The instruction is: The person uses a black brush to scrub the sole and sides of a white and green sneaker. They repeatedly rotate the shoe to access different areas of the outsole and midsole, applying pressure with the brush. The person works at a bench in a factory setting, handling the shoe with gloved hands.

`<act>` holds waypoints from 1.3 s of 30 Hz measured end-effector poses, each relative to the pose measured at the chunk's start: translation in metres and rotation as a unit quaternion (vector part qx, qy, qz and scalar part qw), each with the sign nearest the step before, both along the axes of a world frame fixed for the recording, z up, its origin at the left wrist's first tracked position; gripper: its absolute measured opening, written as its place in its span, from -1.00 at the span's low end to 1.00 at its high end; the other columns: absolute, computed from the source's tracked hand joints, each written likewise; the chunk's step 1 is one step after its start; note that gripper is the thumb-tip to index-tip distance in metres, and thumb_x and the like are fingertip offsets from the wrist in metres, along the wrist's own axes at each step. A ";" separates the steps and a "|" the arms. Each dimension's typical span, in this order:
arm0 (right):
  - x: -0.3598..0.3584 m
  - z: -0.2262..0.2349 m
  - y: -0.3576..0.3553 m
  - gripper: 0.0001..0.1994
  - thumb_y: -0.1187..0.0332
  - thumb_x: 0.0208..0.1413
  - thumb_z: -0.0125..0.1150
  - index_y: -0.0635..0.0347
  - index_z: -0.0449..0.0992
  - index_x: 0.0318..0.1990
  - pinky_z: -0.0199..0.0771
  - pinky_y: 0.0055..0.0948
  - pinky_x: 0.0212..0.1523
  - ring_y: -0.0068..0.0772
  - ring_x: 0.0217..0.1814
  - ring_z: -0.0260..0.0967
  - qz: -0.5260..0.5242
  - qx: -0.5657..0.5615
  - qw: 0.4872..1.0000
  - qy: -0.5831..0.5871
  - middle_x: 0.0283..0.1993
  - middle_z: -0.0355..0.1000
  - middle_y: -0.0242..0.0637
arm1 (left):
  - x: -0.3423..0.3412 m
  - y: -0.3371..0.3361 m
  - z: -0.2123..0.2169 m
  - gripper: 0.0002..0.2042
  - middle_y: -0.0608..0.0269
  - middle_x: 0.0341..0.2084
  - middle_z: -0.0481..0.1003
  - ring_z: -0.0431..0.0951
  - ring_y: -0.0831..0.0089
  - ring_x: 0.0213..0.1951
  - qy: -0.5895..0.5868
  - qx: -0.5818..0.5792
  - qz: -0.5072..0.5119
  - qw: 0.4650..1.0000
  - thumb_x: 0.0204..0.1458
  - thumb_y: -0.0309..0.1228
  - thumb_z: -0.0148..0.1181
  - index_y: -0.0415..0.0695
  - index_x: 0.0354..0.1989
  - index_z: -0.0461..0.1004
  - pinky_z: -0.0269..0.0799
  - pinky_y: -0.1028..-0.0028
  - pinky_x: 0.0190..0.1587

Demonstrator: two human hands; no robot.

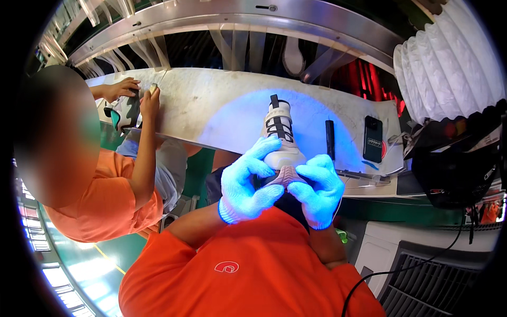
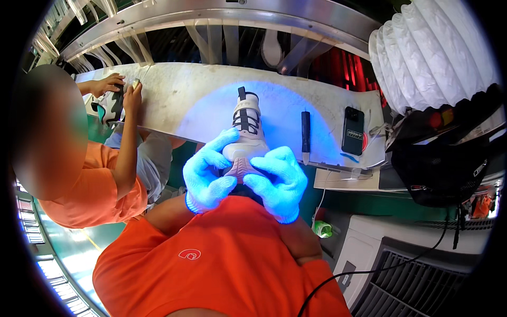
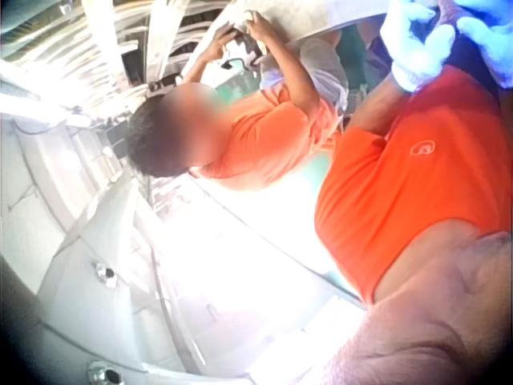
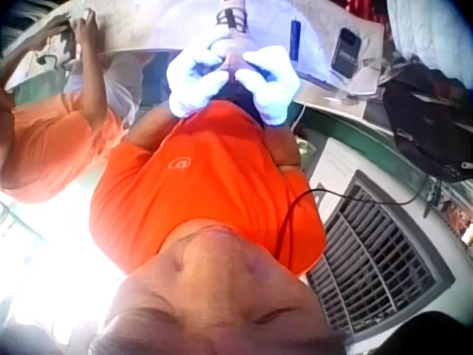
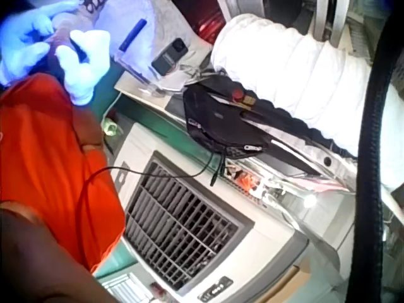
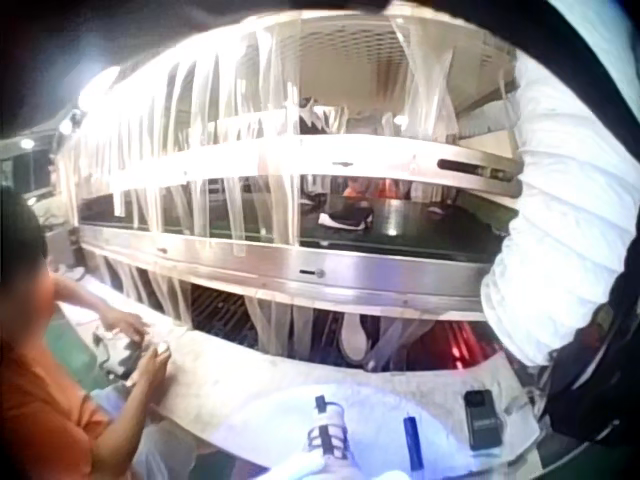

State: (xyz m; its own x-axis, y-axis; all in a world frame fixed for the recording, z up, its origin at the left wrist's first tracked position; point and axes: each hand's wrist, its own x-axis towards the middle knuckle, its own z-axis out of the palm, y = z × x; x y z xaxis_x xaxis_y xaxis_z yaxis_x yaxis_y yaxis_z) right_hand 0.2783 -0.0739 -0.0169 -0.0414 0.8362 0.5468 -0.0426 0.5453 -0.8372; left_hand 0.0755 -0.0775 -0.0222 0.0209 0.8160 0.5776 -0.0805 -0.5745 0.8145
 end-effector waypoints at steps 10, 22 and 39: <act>-0.007 -0.006 -0.012 -0.64 0.62 -0.05 0.67 0.23 0.76 -0.05 0.45 -0.47 -0.28 -0.44 -0.26 0.41 -0.035 0.022 0.999 -0.024 -0.20 0.49 -0.30 | 0.004 -0.007 0.002 -0.69 -0.28 0.16 0.65 0.64 -0.14 0.32 -0.030 -0.022 0.014 0.999 0.01 -0.59 0.62 -0.22 -0.35 0.47 0.29 -0.11 0.53; -0.012 0.001 -0.012 -0.65 0.67 -0.03 0.60 0.22 0.71 -0.06 0.40 -0.43 -0.18 -0.42 -0.21 0.36 -0.067 0.010 0.997 -0.038 -0.20 0.44 -0.30 | 0.009 -0.002 0.006 -0.65 -0.26 0.14 0.67 0.67 -0.07 0.29 -0.031 -0.022 0.021 0.999 0.02 -0.57 0.69 -0.22 -0.34 0.48 0.35 -0.07 0.50; -0.010 0.009 -0.005 -0.67 0.67 -0.03 0.57 0.19 0.67 -0.10 0.29 -0.41 -0.21 -0.40 -0.25 0.28 -0.055 0.023 0.997 -0.048 -0.21 0.39 -0.31 | 0.007 0.004 0.012 -0.62 -0.16 0.05 0.71 0.76 0.09 0.14 0.021 -0.023 0.042 0.999 0.01 -0.59 0.69 -0.18 -0.46 0.43 0.53 0.04 0.36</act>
State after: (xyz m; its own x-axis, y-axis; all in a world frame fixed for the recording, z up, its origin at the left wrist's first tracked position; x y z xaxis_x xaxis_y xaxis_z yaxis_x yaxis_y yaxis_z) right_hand 0.2678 -0.0787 -0.0079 -0.0049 0.8128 0.5825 0.0979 0.5801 -0.8086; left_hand 0.0823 -0.0734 -0.0099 -0.0266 0.8416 0.5394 0.0009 -0.5396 0.8420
